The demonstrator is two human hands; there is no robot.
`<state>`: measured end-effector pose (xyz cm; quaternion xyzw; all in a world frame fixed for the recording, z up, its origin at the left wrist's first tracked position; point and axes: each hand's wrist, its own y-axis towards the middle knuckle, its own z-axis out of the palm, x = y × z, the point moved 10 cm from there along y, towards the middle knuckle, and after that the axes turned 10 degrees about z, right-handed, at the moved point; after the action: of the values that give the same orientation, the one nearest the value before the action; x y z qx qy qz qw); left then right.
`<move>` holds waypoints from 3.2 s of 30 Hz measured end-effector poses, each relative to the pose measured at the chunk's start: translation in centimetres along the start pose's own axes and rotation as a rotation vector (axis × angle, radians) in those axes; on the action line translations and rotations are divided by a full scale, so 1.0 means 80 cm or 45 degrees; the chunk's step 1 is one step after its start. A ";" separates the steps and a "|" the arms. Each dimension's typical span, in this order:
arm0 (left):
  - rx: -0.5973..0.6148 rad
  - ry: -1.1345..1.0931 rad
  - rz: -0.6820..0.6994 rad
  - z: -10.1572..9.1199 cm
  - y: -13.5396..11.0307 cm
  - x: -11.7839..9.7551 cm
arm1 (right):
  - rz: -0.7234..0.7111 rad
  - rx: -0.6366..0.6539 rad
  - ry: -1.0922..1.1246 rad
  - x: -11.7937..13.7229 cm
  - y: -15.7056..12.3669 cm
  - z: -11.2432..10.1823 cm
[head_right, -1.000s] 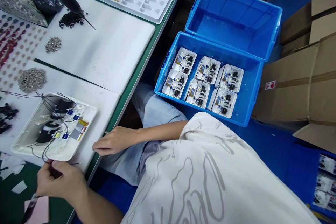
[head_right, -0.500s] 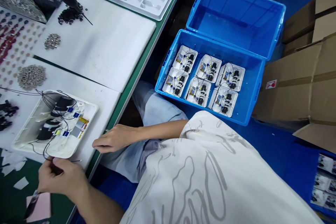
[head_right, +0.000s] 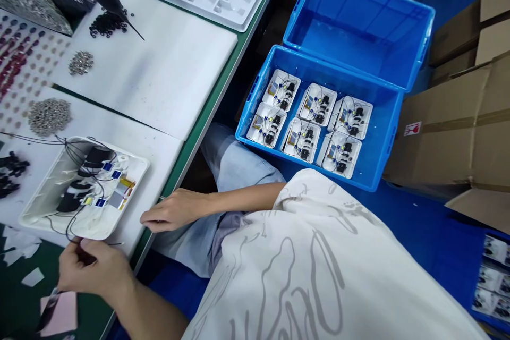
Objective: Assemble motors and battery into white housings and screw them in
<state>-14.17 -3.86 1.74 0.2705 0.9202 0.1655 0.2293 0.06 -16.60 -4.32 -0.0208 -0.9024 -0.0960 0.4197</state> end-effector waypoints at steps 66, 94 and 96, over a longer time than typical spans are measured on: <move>0.071 0.045 -0.097 -0.005 -0.006 -0.003 | -0.017 -0.089 -0.015 -0.006 0.006 0.005; -0.053 0.029 0.116 0.018 -0.019 -0.032 | -0.291 -0.597 0.033 0.001 -0.032 -0.058; -0.036 -0.002 0.101 0.021 -0.013 -0.033 | -0.309 -0.570 -0.005 -0.002 -0.024 -0.061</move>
<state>-11.81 -5.90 0.75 0.3037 0.9062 0.1874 0.2271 3.65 -19.45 -1.67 -0.0048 -0.8553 -0.3431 0.3882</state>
